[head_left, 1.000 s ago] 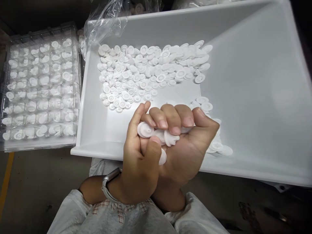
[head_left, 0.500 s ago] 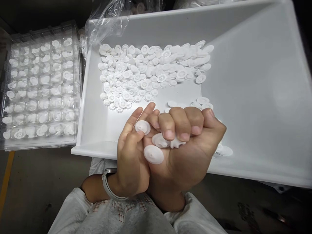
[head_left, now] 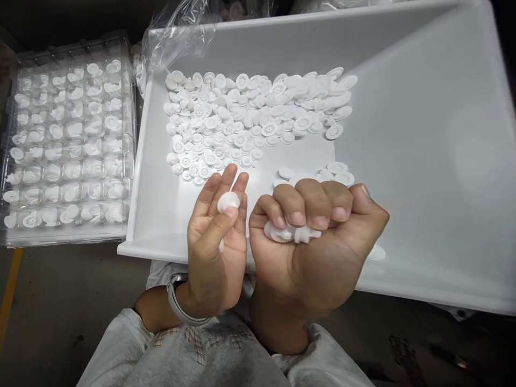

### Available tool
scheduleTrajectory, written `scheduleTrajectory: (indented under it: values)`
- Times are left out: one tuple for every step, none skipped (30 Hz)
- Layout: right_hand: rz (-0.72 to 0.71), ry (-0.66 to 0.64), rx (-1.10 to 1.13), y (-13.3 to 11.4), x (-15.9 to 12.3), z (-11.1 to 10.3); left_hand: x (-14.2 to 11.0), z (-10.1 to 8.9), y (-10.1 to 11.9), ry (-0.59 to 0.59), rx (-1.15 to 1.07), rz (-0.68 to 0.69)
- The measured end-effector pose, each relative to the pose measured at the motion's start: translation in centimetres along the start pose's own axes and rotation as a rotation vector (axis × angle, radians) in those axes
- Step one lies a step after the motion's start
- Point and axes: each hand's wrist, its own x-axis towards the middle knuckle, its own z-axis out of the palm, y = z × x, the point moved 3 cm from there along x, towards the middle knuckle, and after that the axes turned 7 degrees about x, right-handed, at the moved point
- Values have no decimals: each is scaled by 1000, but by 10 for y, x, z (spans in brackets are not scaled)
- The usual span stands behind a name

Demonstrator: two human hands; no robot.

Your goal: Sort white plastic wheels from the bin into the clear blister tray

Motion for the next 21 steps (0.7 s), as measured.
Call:
scheduleTrajectory:
  values:
    - [12,39,3,1,-2,2,1,-1,0,17,5,0]
    - [17,67,2,2,-4,5,2,-1,-1,32,7,-10]
    - [13,72,-5,3,-7,8,2,-1,-1,43,6,-31]
    - [2,46,-19,3,-9,12,3,0,-2,50,2,-64]
    - [-6,-6,-43,4,-12,15,3,0,-3,53,-7,-102]
    - [-5,-61,-78,5,-14,19,3,1,-3,53,-22,-135]
    - [-4,-109,-119,5,-16,21,4,2,-3,52,-40,-163]
    - [-12,-142,-167,5,-17,22,4,3,-3,53,-58,-186]
    - [-30,-157,-219,5,-18,22,4,3,-3,55,-75,-204]
    - [-61,-164,-265,4,-19,22,5,3,-3,59,-89,-220]
    - [-107,-165,-299,3,-19,21,5,2,-3,63,-98,-231]
    - [-156,-160,-322,2,-18,20,6,2,-4,68,-104,-239]
    - [-198,-151,-339,1,-17,19,7,1,-4,67,-108,-238]
    - [-240,-146,-351,1,-17,18,8,0,-4,59,-114,-226]
    - [-284,-139,-366,0,-16,17,8,-1,-4,43,-122,-209]
    - [-328,-129,-394,0,-16,16,9,-1,-3,25,-133,-192]
    - [-369,-122,-431,-1,-16,16,9,-2,-3,2,-143,-182]
    - [-400,-130,-489,-1,-17,16,8,-1,-2,-18,-151,-182]
    - [-423,-145,-558,-2,-18,16,8,-1,-2,-29,-155,-188]
    - [-434,-161,-635,-2,-19,16,7,-1,-1,-31,-155,-202]
    - [-433,-180,-718,-3,-21,17,6,-1,0,-27,-153,-218]
